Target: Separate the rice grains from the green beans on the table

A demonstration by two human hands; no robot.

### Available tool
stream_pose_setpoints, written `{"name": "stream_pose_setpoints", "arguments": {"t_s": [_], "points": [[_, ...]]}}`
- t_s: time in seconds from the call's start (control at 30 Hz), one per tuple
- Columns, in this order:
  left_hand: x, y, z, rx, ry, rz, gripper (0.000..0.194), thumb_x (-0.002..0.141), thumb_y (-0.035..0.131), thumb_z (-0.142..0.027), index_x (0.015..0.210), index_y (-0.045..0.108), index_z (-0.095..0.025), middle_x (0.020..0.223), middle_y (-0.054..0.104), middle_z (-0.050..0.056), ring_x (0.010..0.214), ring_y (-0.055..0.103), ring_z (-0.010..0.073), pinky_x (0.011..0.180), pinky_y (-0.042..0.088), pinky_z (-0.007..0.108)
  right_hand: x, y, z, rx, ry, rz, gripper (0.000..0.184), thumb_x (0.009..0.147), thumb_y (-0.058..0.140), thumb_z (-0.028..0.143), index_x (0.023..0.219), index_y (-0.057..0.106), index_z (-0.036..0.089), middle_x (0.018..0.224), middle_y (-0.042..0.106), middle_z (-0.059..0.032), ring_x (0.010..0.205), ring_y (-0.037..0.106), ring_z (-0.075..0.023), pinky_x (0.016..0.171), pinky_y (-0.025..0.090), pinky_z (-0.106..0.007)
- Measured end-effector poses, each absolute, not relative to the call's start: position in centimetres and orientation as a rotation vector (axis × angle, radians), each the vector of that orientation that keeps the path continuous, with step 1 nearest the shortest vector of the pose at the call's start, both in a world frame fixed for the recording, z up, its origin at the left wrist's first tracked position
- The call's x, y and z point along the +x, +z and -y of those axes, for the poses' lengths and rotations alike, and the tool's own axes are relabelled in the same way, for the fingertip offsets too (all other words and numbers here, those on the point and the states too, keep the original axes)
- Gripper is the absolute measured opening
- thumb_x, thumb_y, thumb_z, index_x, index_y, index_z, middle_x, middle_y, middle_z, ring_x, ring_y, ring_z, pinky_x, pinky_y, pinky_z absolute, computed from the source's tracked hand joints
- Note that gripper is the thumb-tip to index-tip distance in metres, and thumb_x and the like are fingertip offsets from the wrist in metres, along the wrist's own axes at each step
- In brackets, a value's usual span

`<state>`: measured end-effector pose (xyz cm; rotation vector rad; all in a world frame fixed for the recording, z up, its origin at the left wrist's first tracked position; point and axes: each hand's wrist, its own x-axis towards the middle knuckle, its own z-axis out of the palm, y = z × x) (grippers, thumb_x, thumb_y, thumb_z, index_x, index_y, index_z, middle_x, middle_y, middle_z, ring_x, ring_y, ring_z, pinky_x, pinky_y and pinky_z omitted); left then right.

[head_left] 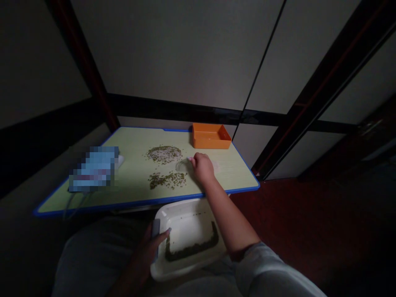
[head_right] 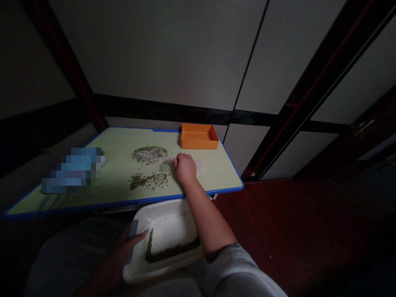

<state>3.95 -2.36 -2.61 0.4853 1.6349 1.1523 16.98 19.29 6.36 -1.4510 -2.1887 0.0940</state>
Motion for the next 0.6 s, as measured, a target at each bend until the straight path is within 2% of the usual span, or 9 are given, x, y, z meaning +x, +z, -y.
{"name": "stream_pose_setpoints", "arguments": {"t_s": [0.17,0.3,0.43,0.6], "points": [[3.4,-3.2,1.9,0.615,1.180,-1.708,0.068,0.058,0.072,-0.049,0.119,0.057,-0.022,0.112,0.071,0.009,0.107,0.066,0.0297,0.087,0.054,0.041,17.7,6.5,-19.7,-1.510,0.076,2.193,0.026,0.100,0.049,0.038,0.097,0.064,0.018,0.102,0.068,-0.0103,0.097,0.058,-0.0212,0.078,0.040,-0.028],[2.9,-4.0,1.7,0.752,1.223,-1.781,0.077,0.059,0.070,-0.052,0.127,0.051,-0.022,0.127,0.065,0.009,0.120,0.060,0.0290,0.101,0.049,0.042,17.8,6.5,-19.7,-1.537,0.067,2.218,0.025,0.100,0.049,0.038,0.098,0.064,0.018,0.102,0.068,-0.0109,0.100,0.058,-0.0220,0.078,0.041,-0.029],[2.9,-4.1,1.9,0.929,1.219,-1.810,0.068,0.069,0.064,-0.052,0.129,0.050,-0.023,0.135,0.061,0.009,0.126,0.056,0.0263,0.109,0.043,0.042,17.8,6.4,-19.6,-1.546,0.062,2.212,0.025,0.100,0.047,0.035,0.100,0.064,0.016,0.104,0.068,-0.0115,0.100,0.058,-0.0221,0.080,0.041,-0.029],[3.2,-3.9,2.4,1.162,1.250,-1.869,0.065,0.079,0.058,-0.047,0.138,0.045,-0.025,0.153,0.045,0.009,0.144,0.038,0.0252,0.122,0.025,0.046,17.8,6.4,-19.6,-1.561,0.088,2.221,0.025,0.101,0.046,0.034,0.100,0.064,0.017,0.104,0.068,-0.0116,0.099,0.059,-0.0216,0.079,0.041,-0.029]]}}
